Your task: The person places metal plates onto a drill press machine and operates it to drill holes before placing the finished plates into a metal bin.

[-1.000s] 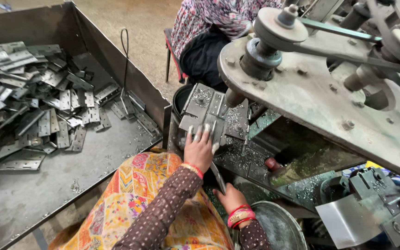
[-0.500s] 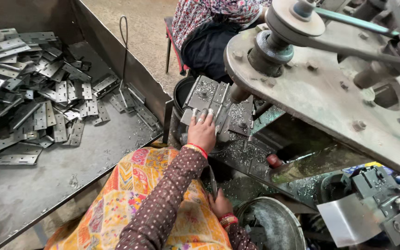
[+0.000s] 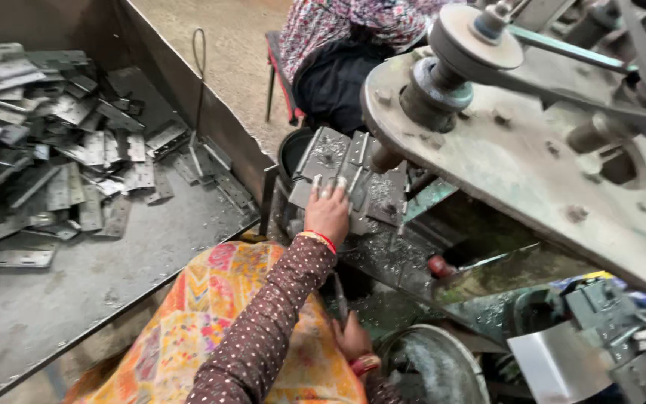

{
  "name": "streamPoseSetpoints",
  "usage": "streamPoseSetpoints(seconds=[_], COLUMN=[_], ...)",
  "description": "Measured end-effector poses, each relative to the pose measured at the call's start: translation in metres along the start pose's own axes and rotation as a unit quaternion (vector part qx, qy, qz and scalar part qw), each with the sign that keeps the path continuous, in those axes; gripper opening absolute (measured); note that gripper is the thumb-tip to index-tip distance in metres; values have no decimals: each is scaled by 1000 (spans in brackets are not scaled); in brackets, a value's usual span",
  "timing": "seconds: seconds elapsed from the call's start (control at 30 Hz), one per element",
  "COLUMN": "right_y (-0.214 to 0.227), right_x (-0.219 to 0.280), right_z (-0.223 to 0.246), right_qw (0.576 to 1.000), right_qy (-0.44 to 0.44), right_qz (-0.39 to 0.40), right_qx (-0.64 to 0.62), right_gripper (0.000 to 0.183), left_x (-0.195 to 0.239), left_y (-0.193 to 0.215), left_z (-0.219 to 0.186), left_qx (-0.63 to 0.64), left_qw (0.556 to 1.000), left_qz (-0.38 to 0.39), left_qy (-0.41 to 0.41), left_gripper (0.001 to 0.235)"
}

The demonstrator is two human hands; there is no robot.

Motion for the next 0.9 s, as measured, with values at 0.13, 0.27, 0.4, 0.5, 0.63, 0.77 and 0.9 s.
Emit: streamPoseSetpoints(seconds=[0.13,0.27,0.4,0.5,0.63,0.77,0.9], right_y=[25,48,3,-2,22,47,14], right_x=[2,3,7,2,0,-6,2], right_z=[11,14,-3,-5,1,9,-1], right_qw=[999,999,997,1000,1000,998,999], right_qy=[21,13,-57,-27,10,33,2], right_qz=[14,28,19,0,13,21,-1], right_qx=[-22,43,42,14,4,58,44], right_gripper=[52,60,58,56,56,62,59], left_x=[1,-17,-23,-17,-13,-22,-32], left_y=[-1,-18,-18,-11,-4,-17,-16], left_z=[-2,0,0,0,3,-1,1], left_qx=[-29,-4,9,8,19,-4,26], left_qw=[999,997,998,1000,1000,990,993], left_qz=[16,71,62,24,10,135,113], left_qy=[-19,-19,-8,-9,-15,-32,-16], left_gripper=[32,24,32,31,32,27,32])
Point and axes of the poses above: each hand's wrist, its own x-axis away from the middle knuckle, its own y-axis out of the back of the hand, z = x × y, the point moved 9 cm from there along -x, towards the middle knuckle, and after that the axes turned 14 degrees about -x, right-handed, at the moved point
